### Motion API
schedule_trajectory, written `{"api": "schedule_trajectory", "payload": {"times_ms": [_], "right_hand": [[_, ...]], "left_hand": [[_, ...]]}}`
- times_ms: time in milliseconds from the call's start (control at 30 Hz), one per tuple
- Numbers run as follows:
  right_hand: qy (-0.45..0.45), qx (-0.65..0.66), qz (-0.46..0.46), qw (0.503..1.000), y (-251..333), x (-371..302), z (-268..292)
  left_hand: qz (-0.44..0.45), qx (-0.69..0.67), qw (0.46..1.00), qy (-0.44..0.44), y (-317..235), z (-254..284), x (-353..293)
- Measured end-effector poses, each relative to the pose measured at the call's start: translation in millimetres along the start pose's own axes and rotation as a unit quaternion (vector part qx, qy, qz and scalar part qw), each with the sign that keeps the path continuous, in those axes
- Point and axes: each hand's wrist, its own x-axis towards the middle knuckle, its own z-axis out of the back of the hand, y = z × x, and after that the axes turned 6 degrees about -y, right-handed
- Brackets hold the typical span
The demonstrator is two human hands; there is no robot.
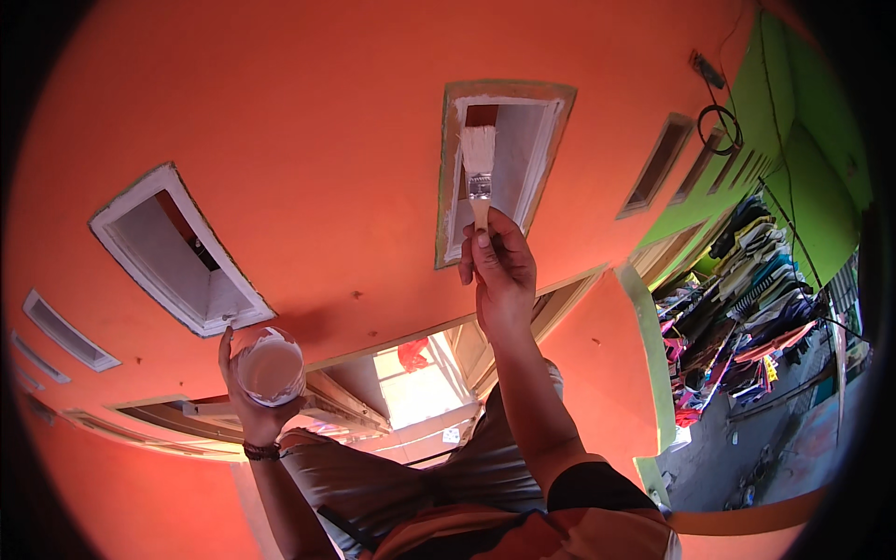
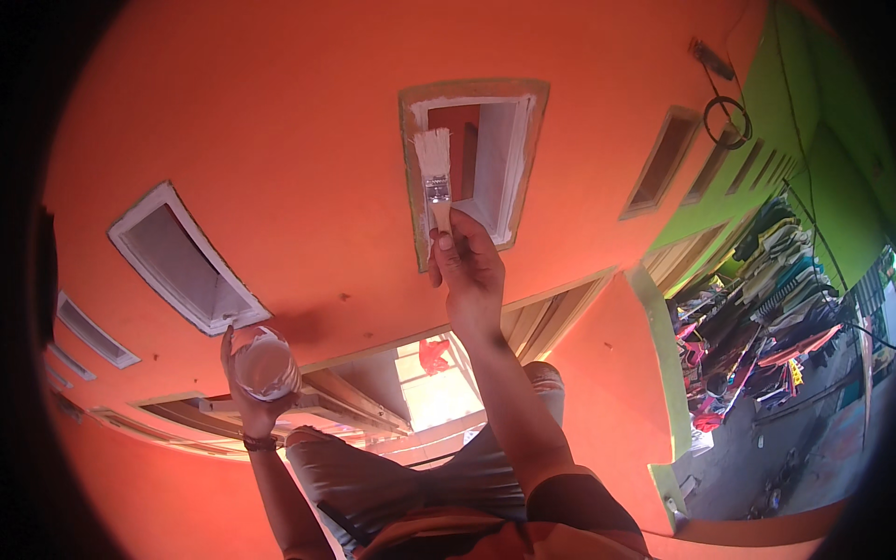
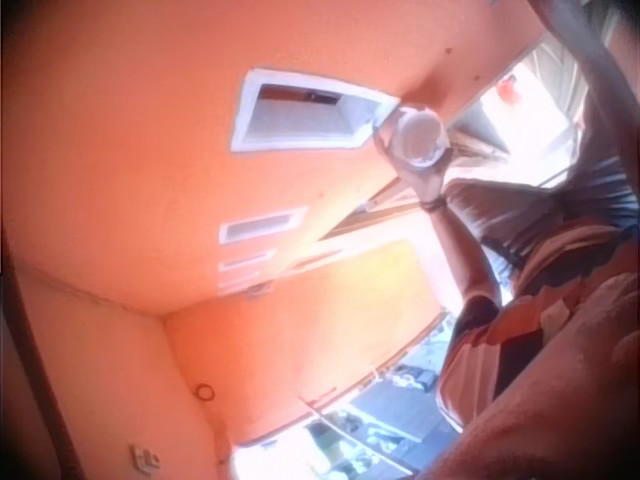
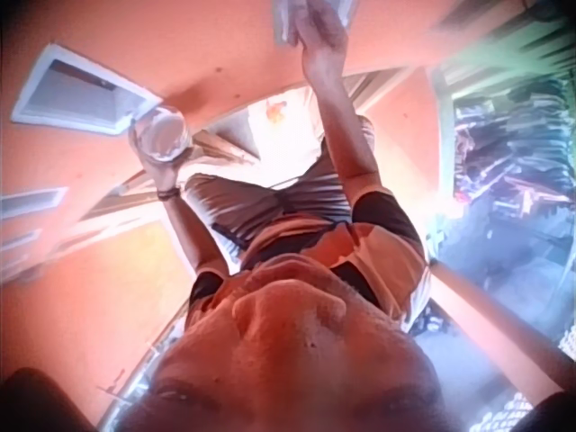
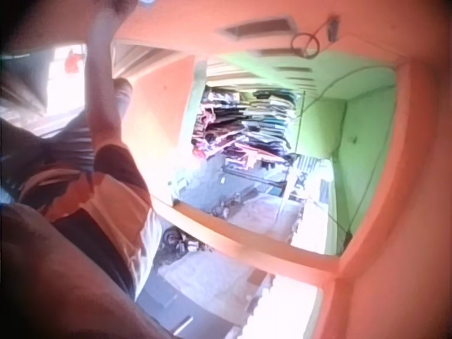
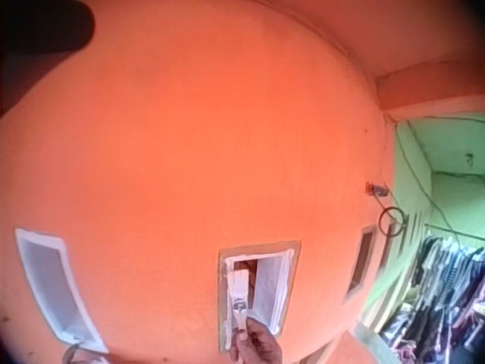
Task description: The person paints the white frames around ceiling vents using a small paintbrush and a container of white paint. They repeatedly dip the brush into the paint and apply it to the vent edges, working on multiple vents in sequence.
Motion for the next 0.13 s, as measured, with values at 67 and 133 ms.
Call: {"api": "schedule_trajectory", "payload": {"times_ms": [67,133], "right_hand": [[0.000,0.039,-0.006,0.999,-3,12,-4],[0.007,0.066,0.006,0.998,-6,20,-13]], "left_hand": [[-0.018,0.021,1.000,0.008,2,-2,1],[-0.038,0.040,0.998,0.018,11,2,2]]}}
